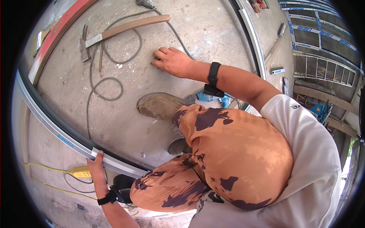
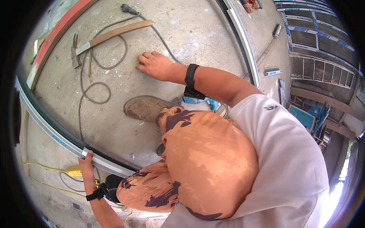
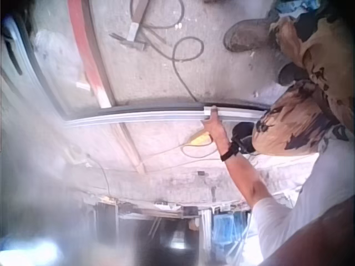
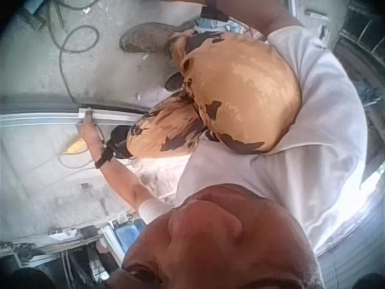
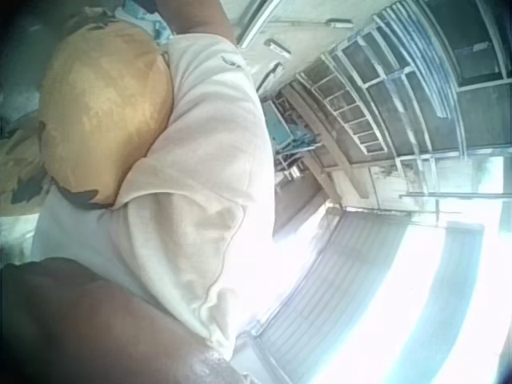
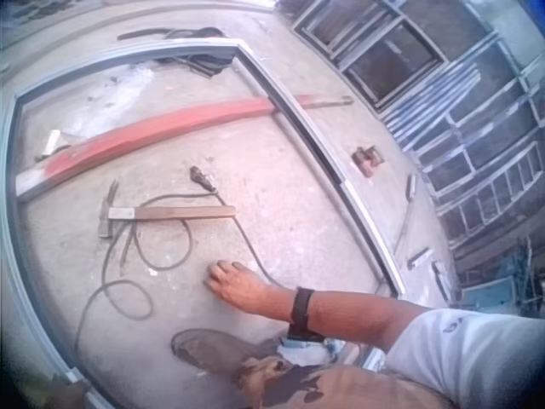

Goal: Assemble a metal window frame by attaching corners and drilling holes.

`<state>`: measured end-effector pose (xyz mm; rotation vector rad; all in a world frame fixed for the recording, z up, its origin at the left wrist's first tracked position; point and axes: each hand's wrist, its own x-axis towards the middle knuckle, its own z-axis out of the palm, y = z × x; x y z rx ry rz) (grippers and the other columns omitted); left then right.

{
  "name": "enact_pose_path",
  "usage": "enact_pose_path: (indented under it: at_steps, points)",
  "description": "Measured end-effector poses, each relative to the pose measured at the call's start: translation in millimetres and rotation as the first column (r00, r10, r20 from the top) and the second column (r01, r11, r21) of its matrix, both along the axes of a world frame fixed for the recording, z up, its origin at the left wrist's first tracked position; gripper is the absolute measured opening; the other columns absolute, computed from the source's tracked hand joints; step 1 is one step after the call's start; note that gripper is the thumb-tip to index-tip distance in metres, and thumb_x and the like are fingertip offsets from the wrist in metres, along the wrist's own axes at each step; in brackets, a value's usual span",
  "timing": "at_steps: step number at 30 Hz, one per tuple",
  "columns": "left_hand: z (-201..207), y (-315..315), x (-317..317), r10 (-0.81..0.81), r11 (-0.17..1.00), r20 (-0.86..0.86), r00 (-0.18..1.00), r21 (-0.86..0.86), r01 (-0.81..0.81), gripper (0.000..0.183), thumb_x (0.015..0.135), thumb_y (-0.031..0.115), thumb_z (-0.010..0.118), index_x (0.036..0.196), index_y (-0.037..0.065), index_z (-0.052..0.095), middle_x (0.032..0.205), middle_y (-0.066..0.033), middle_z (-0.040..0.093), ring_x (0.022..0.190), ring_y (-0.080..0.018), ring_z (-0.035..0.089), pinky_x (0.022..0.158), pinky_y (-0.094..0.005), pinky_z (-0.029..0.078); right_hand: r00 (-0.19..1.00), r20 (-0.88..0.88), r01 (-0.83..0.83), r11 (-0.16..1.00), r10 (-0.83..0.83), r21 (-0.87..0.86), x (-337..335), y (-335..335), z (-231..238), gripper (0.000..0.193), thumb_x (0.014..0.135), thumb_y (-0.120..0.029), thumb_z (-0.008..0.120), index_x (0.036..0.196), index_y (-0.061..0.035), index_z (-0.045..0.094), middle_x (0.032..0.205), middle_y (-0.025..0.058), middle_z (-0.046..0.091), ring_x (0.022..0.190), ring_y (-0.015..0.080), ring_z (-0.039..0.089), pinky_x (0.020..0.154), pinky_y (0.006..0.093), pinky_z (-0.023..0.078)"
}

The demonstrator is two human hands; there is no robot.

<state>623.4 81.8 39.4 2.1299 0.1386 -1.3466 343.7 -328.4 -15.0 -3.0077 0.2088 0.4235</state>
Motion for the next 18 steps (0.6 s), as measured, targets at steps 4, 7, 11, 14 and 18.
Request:
enact_pose_path:
  at_steps: [4,7,11,14,18]
  points:
    - [24,-4,-7,-0.23,0.97,0.528,0.818,0.056,0.236,0.07,0.085,0.016,0.068,0.142,-0.004,0.033,0.134,-0.0214,0.048,0.12,-0.0287,0.049,0.102,-0.0394,0.038,0.961,-0.157,0.252,0.953,-0.226,0.167,25,0,13,0.04,0.076,-0.02,0.065,0.114,-0.0095,0.06,0.108,0.0157,0.057,0.106,0.0339,0.056,0.085,0.0442,0.05]
    - [72,-36,-13,-0.229,0.962,0.555,0.8,0.003,0.273,0.065,0.086,0.013,0.065,0.141,-0.005,0.035,0.136,-0.0222,0.048,0.124,-0.0293,0.049,0.101,-0.0397,0.041,0.914,0.032,0.352,0.831,-0.404,0.43,62,20,57,0.047,0.072,-0.023,0.069,0.116,-0.0092,0.059,0.107,0.0164,0.057,0.105,0.0348,0.056,0.085,0.044,0.05]
    - [108,-81,-31,-0.246,0.925,0.242,0.939,-0.23,0.302,0.061,0.085,0.013,0.066,0.137,-0.004,0.041,0.133,-0.0199,0.051,0.122,-0.0265,0.05,0.097,-0.036,0.044,0.879,0.344,0.037,0.765,-0.331,0.643,103,66,116,0.06,0.067,-0.02,0.076,0.122,-0.0127,0.053,0.11,0.0132,0.056,0.104,0.0329,0.056,0.083,0.0427,0.049]
    - [121,-112,-57,-0.196,0.87,0.189,0.962,-0.419,0.259,0.055,0.086,0.014,0.065,0.134,-0.002,0.044,0.134,-0.0173,0.05,0.115,-0.0248,0.055,0.093,-0.0336,0.047,0.838,0.486,-0.151,0.752,-0.246,0.641,125,89,147,0.064,0.063,-0.016,0.079,0.122,-0.0146,0.053,0.112,0.0113,0.056,0.104,0.0308,0.056,0.083,0.0426,0.049]
    - [130,-106,-66,-0.123,0.845,0.144,0.982,-0.503,0.18,0.045,0.089,0.014,0.064,0.129,0.0,0.05,0.125,-0.0143,0.058,0.104,-0.0217,0.061,0.087,-0.0315,0.049,0.842,0.504,-0.282,0.639,-0.192,0.715,150,113,156,0.069,0.061,-0.015,0.081,0.124,-0.0164,0.053,0.112,0.0096,0.056,0.104,0.03,0.056,0.083,0.0422,0.049]
